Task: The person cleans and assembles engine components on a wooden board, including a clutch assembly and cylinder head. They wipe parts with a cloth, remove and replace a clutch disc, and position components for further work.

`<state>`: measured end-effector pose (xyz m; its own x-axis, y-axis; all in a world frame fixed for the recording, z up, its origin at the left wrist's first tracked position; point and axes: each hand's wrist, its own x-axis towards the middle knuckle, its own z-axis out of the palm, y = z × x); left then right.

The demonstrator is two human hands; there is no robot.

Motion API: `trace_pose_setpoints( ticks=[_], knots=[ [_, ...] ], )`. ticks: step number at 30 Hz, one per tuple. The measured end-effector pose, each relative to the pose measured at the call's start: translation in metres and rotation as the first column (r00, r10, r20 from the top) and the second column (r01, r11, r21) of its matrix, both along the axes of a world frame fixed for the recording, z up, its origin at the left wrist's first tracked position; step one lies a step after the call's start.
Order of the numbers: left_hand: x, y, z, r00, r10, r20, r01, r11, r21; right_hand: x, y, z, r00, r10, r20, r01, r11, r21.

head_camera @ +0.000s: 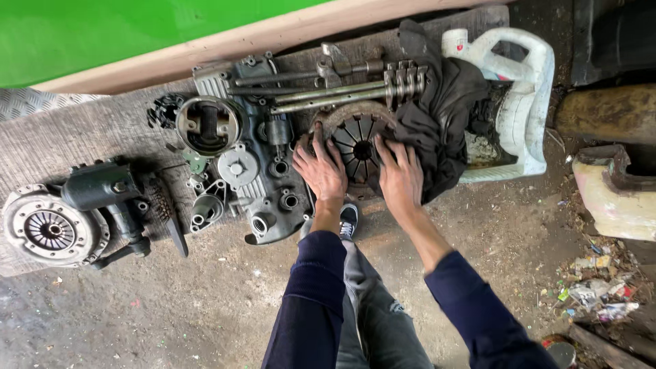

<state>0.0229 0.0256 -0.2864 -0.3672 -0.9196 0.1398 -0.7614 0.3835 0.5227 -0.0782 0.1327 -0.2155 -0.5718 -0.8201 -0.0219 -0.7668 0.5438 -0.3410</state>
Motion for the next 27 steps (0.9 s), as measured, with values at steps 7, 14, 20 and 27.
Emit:
trace_pose_setpoints(
  ticks=[7,14,20,27],
  knots=[
    [0.002,0.002,-0.006,0.999,-0.017,0.033,0.015,0.999,0.042,-0.014,0.007,-0.029,0.998,-0.051,0.024,0.051,0.998,0.031],
    [0.001,0.002,-0.010,1.000,-0.012,0.018,0.012,1.000,0.017,-0.008,0.002,-0.050,0.990,-0.142,-0.022,0.142,0.990,-0.017],
    [0.002,0.004,-0.014,1.000,-0.008,0.027,0.006,0.999,0.048,-0.013,0.004,-0.041,0.989,-0.098,0.107,0.110,0.987,-0.120],
    [0.004,0.003,-0.011,1.000,-0.001,0.005,0.000,0.997,0.071,-0.008,-0.029,-0.044,0.980,-0.189,0.068,0.201,0.927,-0.317]
  ],
)
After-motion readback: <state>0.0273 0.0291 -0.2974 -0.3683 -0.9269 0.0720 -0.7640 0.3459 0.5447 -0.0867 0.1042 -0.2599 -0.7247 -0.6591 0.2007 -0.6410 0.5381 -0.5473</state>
